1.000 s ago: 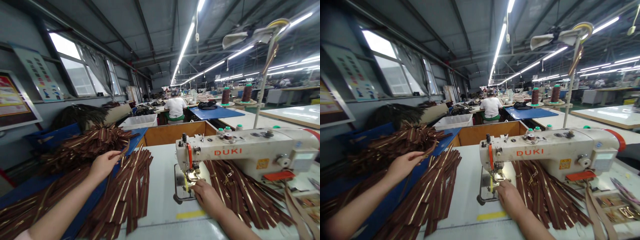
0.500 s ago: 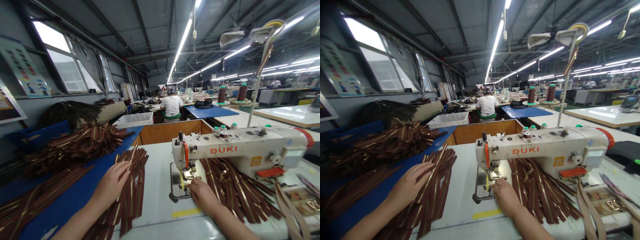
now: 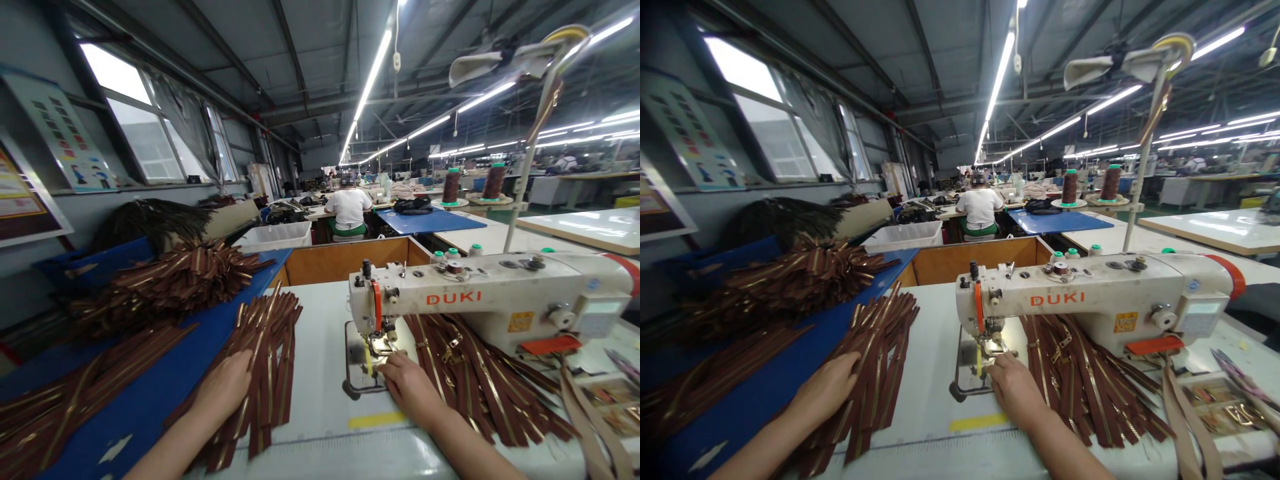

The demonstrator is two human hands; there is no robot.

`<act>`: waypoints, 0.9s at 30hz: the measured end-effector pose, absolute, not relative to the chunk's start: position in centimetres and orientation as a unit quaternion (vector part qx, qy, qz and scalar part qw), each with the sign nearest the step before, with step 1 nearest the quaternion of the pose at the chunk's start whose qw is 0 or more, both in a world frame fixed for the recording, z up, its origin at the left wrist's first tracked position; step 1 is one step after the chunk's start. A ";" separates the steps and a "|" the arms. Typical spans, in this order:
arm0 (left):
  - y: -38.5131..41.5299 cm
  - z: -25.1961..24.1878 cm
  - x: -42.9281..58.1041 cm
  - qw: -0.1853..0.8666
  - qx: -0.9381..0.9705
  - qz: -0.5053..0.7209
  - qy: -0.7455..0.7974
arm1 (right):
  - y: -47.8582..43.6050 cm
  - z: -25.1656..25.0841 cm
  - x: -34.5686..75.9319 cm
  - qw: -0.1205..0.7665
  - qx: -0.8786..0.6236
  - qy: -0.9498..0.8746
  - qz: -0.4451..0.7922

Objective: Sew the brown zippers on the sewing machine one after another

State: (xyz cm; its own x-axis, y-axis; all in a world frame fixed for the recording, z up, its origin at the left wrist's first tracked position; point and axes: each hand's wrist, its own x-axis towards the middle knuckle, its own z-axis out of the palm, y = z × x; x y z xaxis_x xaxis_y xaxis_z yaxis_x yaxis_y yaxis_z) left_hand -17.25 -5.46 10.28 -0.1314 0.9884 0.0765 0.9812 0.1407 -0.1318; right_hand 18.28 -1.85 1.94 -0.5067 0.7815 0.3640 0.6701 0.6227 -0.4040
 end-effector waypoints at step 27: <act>-9.5 11.6 -15.8 -0.047 -0.612 -0.022 -0.789 | -2.1 2.1 18.5 0.266 -0.409 -0.866 0.109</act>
State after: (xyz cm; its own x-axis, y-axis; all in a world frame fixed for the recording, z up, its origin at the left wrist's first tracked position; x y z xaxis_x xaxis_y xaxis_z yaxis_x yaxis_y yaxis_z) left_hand -15.82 -9.50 11.57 -0.2465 0.9680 -0.0482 0.9638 0.2500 0.0924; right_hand 18.50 -2.09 2.07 -0.5245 0.7662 0.3713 0.6508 0.6419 -0.4055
